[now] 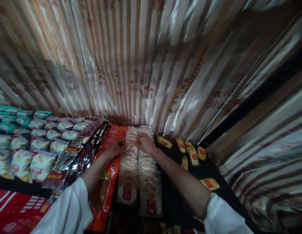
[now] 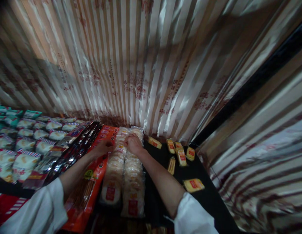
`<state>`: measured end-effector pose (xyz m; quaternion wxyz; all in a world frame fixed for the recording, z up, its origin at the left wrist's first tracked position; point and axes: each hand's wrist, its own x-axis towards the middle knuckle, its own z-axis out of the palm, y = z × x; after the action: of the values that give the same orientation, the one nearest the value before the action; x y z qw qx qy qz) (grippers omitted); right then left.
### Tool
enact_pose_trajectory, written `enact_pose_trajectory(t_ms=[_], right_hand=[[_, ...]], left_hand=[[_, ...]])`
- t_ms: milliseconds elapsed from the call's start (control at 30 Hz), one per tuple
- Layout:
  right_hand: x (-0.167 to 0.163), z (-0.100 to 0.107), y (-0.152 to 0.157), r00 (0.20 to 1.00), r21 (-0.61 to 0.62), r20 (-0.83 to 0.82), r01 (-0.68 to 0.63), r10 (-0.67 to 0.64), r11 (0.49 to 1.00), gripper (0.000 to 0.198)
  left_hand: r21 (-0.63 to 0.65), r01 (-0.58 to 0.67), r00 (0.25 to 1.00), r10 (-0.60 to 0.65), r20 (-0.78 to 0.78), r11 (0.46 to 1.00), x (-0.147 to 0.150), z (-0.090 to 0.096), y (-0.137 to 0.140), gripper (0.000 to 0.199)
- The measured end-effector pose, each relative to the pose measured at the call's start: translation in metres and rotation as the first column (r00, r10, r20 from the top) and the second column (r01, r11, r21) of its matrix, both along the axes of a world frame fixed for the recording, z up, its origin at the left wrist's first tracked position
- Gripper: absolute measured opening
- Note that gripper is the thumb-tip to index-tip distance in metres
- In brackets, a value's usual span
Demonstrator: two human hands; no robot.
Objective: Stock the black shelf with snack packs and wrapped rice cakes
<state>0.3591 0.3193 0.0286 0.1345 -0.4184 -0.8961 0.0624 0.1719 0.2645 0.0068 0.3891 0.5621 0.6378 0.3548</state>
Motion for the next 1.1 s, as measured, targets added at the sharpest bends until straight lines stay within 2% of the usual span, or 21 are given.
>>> enact_pose_trajectory(t_ms=[100,200,333,567,700,800,900,1100], right_hand=[[0.001,0.002,-0.005,1.0,0.04,-0.016,0.012,-0.011,0.999,0.008],[0.003,0.004,-0.012,0.998,0.091,-0.05,-0.04,0.045,0.995,0.013],[0.007,0.008,-0.019,0.995,0.051,0.039,-0.089,0.087,0.995,0.016],[0.002,0.007,-0.023,0.997,0.04,0.07,0.011,-0.014,0.999,0.01],[0.001,0.006,-0.024,0.997,0.03,0.071,0.023,-0.025,0.999,0.011],[0.002,0.005,-0.026,0.998,0.025,0.065,0.021,-0.023,0.999,0.01],[0.004,0.004,-0.027,0.999,0.015,0.04,0.013,-0.013,1.0,0.009],[0.012,0.004,-0.033,0.99,0.069,-0.127,-0.058,0.067,0.996,0.011]], left_hand=[[0.0,0.024,0.999,-0.024,-0.031,1.0,0.002,-0.001,-0.003,0.007],[0.023,-0.033,0.999,0.034,-0.028,0.999,0.008,-0.001,-0.004,0.006],[0.056,-0.092,0.996,0.093,-0.006,0.994,0.015,-0.002,-0.003,0.009],[0.06,-0.158,0.986,0.161,-0.053,0.986,0.005,-0.009,-0.008,0.012],[-0.004,-0.07,0.997,0.07,-0.027,0.998,-0.003,-0.01,-0.021,0.027],[-0.041,0.002,1.0,-0.001,0.018,0.999,-0.004,-0.009,-0.026,0.031],[-0.019,-0.006,1.0,0.006,0.015,1.0,0.0,-0.008,-0.025,0.025],[0.038,-0.093,0.991,0.089,0.095,0.995,0.013,-0.01,-0.023,0.011]])
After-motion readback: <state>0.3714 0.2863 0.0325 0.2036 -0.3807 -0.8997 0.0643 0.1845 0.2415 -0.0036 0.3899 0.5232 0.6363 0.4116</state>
